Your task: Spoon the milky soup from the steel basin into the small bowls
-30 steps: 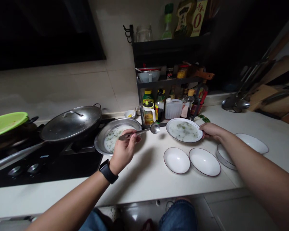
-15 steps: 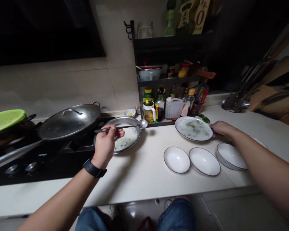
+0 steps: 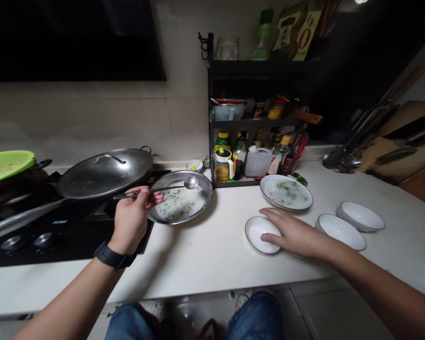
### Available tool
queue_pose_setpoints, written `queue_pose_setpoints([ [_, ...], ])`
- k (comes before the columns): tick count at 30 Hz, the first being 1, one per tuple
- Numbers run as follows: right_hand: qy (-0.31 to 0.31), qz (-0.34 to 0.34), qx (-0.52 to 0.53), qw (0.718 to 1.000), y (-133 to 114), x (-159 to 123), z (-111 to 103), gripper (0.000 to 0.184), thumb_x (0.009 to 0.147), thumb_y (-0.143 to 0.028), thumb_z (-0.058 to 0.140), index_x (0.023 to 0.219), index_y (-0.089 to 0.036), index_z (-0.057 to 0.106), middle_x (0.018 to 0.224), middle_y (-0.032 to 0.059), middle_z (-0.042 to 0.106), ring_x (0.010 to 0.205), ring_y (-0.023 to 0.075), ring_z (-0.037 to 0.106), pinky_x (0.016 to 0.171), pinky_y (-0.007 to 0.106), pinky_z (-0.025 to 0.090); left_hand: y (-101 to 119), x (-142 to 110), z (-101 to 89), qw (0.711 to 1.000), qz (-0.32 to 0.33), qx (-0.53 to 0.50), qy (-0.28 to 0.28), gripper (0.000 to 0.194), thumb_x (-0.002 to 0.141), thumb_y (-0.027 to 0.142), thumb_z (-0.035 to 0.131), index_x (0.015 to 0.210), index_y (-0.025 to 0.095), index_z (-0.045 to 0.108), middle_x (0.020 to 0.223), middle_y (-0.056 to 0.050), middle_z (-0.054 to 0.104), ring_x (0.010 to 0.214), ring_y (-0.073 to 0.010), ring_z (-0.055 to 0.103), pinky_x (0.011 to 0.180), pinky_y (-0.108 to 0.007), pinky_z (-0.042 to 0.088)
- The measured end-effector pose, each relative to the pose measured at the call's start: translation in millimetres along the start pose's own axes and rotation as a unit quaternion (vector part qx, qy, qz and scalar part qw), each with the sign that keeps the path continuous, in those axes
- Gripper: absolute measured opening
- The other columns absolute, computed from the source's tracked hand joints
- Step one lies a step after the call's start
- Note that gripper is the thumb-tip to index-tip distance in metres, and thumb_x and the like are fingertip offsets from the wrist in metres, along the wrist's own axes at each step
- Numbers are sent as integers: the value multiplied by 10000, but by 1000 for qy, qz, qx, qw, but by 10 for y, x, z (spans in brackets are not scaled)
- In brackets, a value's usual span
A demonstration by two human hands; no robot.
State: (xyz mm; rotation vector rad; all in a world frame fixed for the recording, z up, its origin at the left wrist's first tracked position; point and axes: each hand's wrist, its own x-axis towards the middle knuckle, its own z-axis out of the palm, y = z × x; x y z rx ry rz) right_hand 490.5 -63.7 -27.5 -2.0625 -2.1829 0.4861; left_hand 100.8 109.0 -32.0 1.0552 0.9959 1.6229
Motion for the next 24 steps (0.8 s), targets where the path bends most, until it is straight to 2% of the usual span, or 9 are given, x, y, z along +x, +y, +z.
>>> queue_pose_setpoints([
  [2, 10, 1, 17, 1000, -64, 7, -53, 819, 930, -646, 538, 1567, -135, 479, 1627, 183, 468, 1509, 372, 435, 1264, 527, 330, 8, -7, -48, 1000, -4, -3, 2, 237, 834, 311, 761, 948, 167, 611, 715, -57, 755, 682, -210, 771, 724, -351, 662],
  [4, 2, 3, 17, 1000, -103, 21, -98, 872, 889, -654, 600, 1576, -131, 471, 1635, 187, 454, 1518, 386, 417, 1266, 533, 323, 14, -14, -87, 1000, -7, -4, 4, 222, 836, 295, 756, 947, 167, 612, 711, -55, 755, 678, -208, 771, 720, -345, 662],
  [8, -79, 15, -18, 997, -174, 53, -58, 1215, 640, -651, 849, 1635, -133, 385, 1709, 211, 298, 1572, 441, 293, 1281, 554, 279, 9, -30, -148, 1000, -9, -4, 2, 236, 839, 307, 759, 962, 167, 615, 723, -54, 758, 688, -213, 776, 726, -347, 664],
  [11, -120, 19, -38, 992, -226, 78, 33, 1370, 544, -612, 915, 1666, -121, 301, 1729, 243, 187, 1598, 444, 210, 1295, 556, 226, -16, -39, -179, 1000, -10, -4, -3, 254, 847, 326, 764, 974, 166, 614, 747, -56, 761, 699, -210, 776, 739, -346, 665],
  [18, -139, 35, -69, 987, -265, 129, 121, 1362, 571, -517, 902, 1683, -109, 229, 1731, 265, 164, 1596, 426, 233, 1293, 501, 236, -83, -54, -193, 1000, -17, 0, -14, 294, 850, 348, 774, 1006, 158, 614, 749, -58, 761, 707, -212, 776, 762, -366, 663],
  [24, -104, 19, -77, 991, -256, 189, 187, 1266, 617, -481, 834, 1678, -107, 252, 1691, 251, 313, 1546, 434, 339, 1268, 497, 286, -101, -61, -207, 1000, -11, 16, -15, 306, 853, 389, 768, 1002, 171, 613, 758, -53, 752, 730, -216, 776, 781, -384, 663],
])
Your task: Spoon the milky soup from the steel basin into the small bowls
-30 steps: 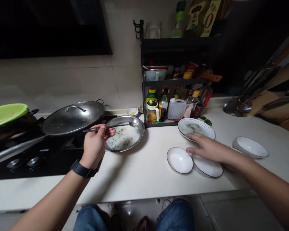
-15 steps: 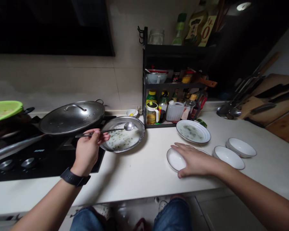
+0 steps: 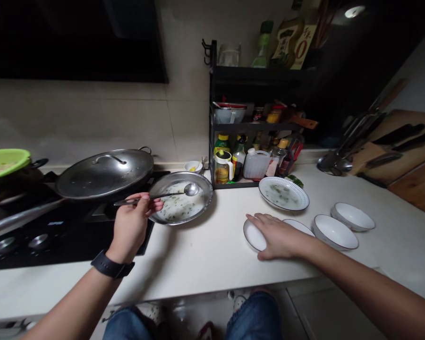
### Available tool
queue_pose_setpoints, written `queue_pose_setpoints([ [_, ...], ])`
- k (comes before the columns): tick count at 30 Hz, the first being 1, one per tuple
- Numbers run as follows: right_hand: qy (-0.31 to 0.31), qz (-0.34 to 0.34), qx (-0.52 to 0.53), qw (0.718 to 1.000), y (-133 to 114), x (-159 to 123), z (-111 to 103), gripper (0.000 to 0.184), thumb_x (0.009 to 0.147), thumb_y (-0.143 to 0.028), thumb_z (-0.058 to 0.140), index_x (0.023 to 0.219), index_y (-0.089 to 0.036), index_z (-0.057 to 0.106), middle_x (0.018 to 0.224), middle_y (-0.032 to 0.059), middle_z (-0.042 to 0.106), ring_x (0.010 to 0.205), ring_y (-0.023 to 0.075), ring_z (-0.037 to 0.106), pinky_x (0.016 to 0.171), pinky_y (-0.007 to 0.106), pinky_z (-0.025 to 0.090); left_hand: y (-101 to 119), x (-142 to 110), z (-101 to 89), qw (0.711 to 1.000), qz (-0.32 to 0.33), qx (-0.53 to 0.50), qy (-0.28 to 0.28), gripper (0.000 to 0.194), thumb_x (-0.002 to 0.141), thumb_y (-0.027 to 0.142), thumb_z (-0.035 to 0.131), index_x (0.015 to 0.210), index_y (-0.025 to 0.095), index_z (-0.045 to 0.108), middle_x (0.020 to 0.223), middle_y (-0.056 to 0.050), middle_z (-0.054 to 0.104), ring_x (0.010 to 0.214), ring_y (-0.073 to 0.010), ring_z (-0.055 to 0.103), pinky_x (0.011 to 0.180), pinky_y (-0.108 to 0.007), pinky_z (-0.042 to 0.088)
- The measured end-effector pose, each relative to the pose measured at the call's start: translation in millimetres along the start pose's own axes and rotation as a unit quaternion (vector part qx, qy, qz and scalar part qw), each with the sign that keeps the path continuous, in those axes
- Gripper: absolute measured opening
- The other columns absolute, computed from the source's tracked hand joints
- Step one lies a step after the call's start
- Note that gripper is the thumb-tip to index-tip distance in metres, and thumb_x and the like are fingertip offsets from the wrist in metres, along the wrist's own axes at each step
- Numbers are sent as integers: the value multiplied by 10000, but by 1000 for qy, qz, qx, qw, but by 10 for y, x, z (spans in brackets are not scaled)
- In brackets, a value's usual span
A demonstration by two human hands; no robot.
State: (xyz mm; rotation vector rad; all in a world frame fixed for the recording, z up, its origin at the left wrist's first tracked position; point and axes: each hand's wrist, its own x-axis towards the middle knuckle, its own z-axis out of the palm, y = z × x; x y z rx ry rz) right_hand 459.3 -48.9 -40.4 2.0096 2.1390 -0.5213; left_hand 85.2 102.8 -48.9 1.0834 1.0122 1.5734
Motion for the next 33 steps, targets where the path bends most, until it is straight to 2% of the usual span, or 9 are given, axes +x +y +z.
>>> queue_pose_setpoints([
  [7, 36, -29, 11, 999, -75, 245, 15, 1277, 622, -544, 826, 1674, -100, 255, 1665, 250, 356, 1524, 442, 359, 1267, 501, 275, -4, -10, -1, 1000, 1, 10, -8, 310, 858, 397, 748, 1017, 176, 599, 719, -27, 716, 704, -233, 769, 744, -411, 665],
  [15, 62, -44, 46, 996, -260, 735, -62, 1284, 626, -577, 832, 1675, -118, 251, 1690, 241, 324, 1556, 425, 316, 1271, 514, 256, -11, 6, -16, 1000, -7, 13, -9, 309, 871, 400, 740, 1028, 174, 601, 800, -76, 763, 720, -232, 775, 753, -398, 660],
  [22, 109, -49, 94, 988, -265, 1120, -18, 1316, 602, -612, 863, 1673, -145, 259, 1706, 217, 306, 1549, 436, 315, 1265, 540, 255, -33, 29, -93, 999, -1, 34, -1, 351, 866, 429, 740, 1044, 166, 592, 796, -69, 746, 717, -234, 773, 759, -411, 657],
  [25, 124, -45, 122, 984, -257, 1203, -6, 1320, 616, -610, 865, 1679, -144, 235, 1724, 210, 264, 1587, 402, 255, 1285, 511, 226, -34, 48, -110, 999, -11, 34, 3, 345, 867, 425, 729, 1041, 163, 587, 797, -74, 753, 704, -231, 771, 776, -424, 654],
  [29, 153, -12, 151, 976, -262, 1260, 71, 1358, 620, -621, 874, 1685, -126, 193, 1754, 225, 133, 1624, 370, 153, 1303, 479, 192, -41, 68, -124, 999, -29, 33, 10, 332, 856, 404, 728, 1025, 154, 589, 805, -92, 765, 706, -227, 771, 816, -430, 646],
  [31, 182, 5, 158, 970, -264, 1280, 150, 1331, 631, -644, 866, 1680, -144, 218, 1755, 218, 133, 1619, 373, 174, 1297, 489, 211, -55, 82, -136, 999, -31, 41, 10, 343, 848, 413, 732, 1020, 155, 587, 797, -85, 761, 709, -232, 771, 808, -430, 645],
  [33, 215, 14, 166, 962, -265, 1293, 239, 1270, 663, -656, 844, 1669, -153, 253, 1739, 212, 208, 1602, 366, 231, 1287, 488, 243, -81, 103, -154, 998, -26, 58, 6, 357, 841, 433, 734, 1020, 163, 583, 779, -65, 749, 709, -242, 771, 778, -431, 647],
])
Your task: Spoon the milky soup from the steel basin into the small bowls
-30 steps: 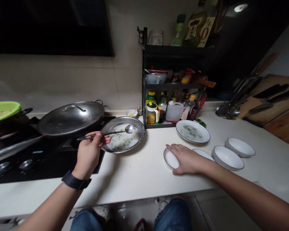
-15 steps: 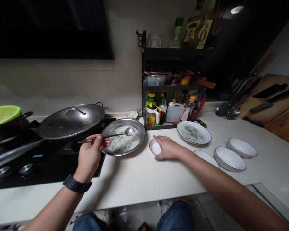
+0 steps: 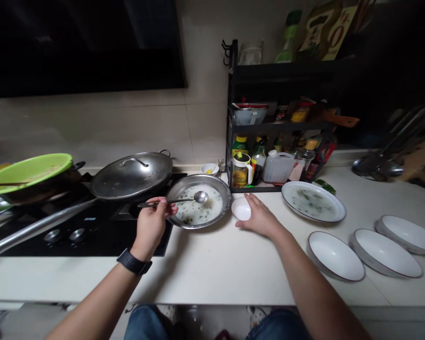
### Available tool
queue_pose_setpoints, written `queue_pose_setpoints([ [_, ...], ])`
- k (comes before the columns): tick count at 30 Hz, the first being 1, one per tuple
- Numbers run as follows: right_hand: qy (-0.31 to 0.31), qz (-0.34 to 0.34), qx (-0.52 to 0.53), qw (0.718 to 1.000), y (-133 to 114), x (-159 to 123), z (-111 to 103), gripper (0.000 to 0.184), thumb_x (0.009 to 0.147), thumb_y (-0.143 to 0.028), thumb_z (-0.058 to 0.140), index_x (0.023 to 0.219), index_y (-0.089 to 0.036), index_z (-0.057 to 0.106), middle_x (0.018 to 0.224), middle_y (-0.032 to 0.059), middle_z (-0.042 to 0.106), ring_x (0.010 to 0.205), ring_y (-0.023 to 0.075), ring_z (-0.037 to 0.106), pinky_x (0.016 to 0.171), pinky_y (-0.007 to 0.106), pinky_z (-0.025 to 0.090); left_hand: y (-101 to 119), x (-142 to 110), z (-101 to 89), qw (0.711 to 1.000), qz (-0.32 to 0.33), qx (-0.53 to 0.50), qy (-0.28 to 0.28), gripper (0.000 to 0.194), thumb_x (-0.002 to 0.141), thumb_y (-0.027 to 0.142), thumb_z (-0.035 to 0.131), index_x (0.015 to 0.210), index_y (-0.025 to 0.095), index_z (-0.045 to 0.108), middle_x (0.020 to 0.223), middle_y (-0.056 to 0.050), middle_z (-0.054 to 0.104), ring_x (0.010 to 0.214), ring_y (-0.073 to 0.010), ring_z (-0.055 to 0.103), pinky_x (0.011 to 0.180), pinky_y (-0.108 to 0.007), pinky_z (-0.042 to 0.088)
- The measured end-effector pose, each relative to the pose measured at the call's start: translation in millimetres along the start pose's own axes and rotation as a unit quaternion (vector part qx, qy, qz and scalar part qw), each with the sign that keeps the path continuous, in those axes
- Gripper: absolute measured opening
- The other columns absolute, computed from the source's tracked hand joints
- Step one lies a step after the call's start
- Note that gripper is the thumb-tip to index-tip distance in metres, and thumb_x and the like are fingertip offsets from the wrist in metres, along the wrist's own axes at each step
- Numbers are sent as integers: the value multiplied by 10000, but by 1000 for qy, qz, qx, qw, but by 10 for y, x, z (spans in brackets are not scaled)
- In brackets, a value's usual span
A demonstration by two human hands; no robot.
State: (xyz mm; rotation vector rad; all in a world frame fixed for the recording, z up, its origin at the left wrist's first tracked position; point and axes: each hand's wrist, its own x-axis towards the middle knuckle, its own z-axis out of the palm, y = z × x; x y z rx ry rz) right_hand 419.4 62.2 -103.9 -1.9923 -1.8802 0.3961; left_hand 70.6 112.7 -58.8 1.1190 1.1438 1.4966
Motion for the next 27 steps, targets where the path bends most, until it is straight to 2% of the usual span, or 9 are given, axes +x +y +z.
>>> queue_pose_setpoints([
  [4, 49, -17, 10, 999, 59, -57, 94, 1181, 704, -627, 824, 1646, -149, 296, 1685, 205, 337, 1558, 355, 331, 1275, 472, 285, -71, 46, -27, 997, 26, 70, -12, 351, 864, 477, 705, 1019, 186, 587, 779, -58, 743, 688, -250, 763, 710, -407, 635],
  [9, 50, -24, 30, 998, 133, -98, 80, 1126, 726, -592, 806, 1647, -196, 296, 1643, 176, 398, 1489, 349, 439, 1233, 465, 362, -105, -13, 36, 972, 83, 217, -27, 295, 891, 471, 681, 1009, 205, 628, 785, -86, 762, 700, -272, 767, 638, -354, 592],
  [12, 53, -38, 45, 997, 160, -94, 77, 1096, 736, -556, 801, 1647, -212, 296, 1629, 164, 414, 1489, 334, 440, 1241, 453, 353, -105, -93, 112, 962, 107, 246, -46, 269, 882, 453, 699, 991, 212, 649, 747, -80, 759, 690, -275, 761, 603, -334, 564],
  [16, 41, -48, 52, 997, 166, -86, 77, 1089, 737, -532, 798, 1644, -199, 296, 1641, 166, 396, 1505, 326, 415, 1256, 442, 330, -152, -117, 170, 970, 87, 217, -62, 311, 883, 472, 708, 1011, 197, 636, 765, -80, 761, 682, -264, 761, 604, -335, 574],
  [20, 34, -48, 60, 996, 155, -87, 60, 1087, 738, -535, 795, 1644, -199, 297, 1643, 166, 392, 1506, 331, 413, 1260, 447, 323, -187, -41, 183, 994, 7, 104, -38, 362, 865, 485, 719, 1003, 176, 591, 787, -83, 758, 685, -253, 768, 668, -375, 624],
  [23, 33, -48, 67, 996, 154, -85, 51, 1102, 729, -525, 807, 1652, -224, 285, 1641, 156, 397, 1508, 335, 411, 1262, 459, 317, -150, 9, 195, 998, -39, 42, -23, 361, 846, 457, 733, 983, 171, 562, 760, -81, 756, 663, -242, 765, 704, -397, 642],
  [27, 22, -54, 78, 995, 190, -76, 58, 1145, 705, -514, 835, 1662, -242, 268, 1664, 145, 368, 1525, 331, 387, 1271, 457, 303, -51, 36, 222, 998, -37, 36, -22, 374, 829, 452, 751, 978, 166, 562, 766, -85, 759, 661, -235, 766, 711, -399, 648],
])
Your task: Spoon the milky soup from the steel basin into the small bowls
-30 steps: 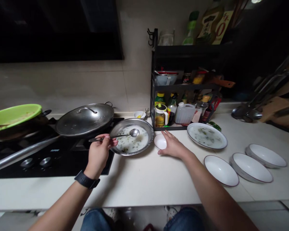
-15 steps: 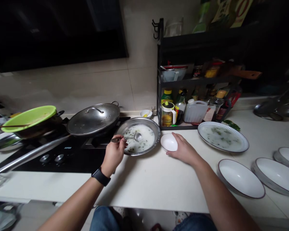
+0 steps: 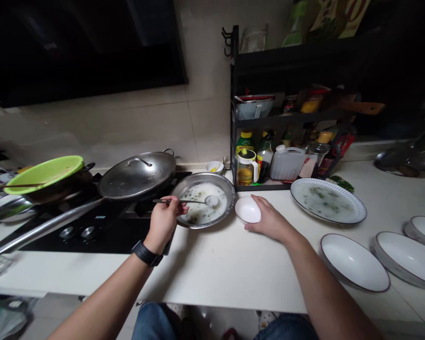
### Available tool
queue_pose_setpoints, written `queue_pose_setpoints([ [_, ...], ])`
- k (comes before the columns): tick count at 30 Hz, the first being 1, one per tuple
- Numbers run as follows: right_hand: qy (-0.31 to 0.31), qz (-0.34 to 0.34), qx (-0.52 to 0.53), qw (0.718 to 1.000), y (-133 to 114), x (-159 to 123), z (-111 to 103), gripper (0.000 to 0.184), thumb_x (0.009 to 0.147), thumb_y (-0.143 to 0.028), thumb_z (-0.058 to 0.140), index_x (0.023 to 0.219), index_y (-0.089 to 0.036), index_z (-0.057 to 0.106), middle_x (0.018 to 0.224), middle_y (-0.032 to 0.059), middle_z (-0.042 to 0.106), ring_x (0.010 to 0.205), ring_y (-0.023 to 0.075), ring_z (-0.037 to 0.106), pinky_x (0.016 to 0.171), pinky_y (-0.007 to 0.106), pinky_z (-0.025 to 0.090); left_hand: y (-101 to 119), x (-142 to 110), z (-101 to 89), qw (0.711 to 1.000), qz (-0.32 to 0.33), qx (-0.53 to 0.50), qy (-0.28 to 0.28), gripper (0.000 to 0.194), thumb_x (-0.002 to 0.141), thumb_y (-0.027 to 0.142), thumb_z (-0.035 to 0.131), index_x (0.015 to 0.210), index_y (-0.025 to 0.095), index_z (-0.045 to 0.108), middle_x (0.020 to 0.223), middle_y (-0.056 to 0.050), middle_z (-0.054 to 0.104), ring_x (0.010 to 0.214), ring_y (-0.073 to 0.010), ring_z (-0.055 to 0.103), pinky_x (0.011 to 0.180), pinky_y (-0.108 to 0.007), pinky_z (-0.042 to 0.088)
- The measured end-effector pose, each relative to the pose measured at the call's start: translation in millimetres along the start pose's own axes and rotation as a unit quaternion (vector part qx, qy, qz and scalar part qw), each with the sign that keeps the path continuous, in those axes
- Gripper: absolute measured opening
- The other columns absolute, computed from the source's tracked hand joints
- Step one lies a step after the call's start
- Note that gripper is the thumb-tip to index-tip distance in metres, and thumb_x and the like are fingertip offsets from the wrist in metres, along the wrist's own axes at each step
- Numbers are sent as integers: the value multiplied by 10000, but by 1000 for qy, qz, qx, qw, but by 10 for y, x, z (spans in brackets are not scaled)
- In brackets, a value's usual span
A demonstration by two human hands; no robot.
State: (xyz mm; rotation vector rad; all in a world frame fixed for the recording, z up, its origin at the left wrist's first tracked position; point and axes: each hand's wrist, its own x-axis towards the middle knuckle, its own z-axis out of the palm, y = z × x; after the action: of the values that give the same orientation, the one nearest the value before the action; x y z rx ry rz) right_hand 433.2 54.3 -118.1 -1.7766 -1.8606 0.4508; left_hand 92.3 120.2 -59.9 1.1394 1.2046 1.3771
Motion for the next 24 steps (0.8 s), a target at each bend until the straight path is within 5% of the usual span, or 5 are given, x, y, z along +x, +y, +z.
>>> queue_pose_setpoints([
  [7, -12, 11, 13, 1000, 138, 21, 7, 1304, 621, -591, 897, 1677, -215, 231, 1739, 164, 213, 1595, 327, 259, 1300, 439, 243, 190, 0, 112, 1000, 3, -12, -10, 315, 841, 394, 725, 985, 171, 554, 739, -63, 750, 644, -237, 756, 710, -408, 641],
  [13, -2, 24, 18, 1000, 134, 35, -40, 1296, 620, -633, 893, 1670, -216, 258, 1730, 153, 246, 1583, 324, 289, 1301, 440, 250, 342, -76, 321, 999, 5, -25, -37, 330, 830, 375, 752, 993, 166, 555, 738, -58, 740, 665, -242, 763, 717, -420, 648],
  [20, 5, 51, 32, 998, 119, 30, -161, 1122, 769, -647, 781, 1648, -139, 301, 1693, 194, 335, 1566, 332, 331, 1289, 472, 284, 338, -206, 635, 996, -3, -38, -85, 408, 810, 442, 792, 992, 167, 551, 760, -79, 741, 711, -267, 780, 727, -431, 647],
  [24, 80, 37, 83, 993, 208, 53, -121, 838, 977, -724, 436, 1603, -169, 395, 1617, 205, 462, 1509, 335, 436, 1248, 531, 344, 208, -312, 805, 994, 9, -29, -105, 490, 785, 529, 799, 1000, 166, 551, 752, -62, 732, 688, -255, 769, 688, -409, 642],
])
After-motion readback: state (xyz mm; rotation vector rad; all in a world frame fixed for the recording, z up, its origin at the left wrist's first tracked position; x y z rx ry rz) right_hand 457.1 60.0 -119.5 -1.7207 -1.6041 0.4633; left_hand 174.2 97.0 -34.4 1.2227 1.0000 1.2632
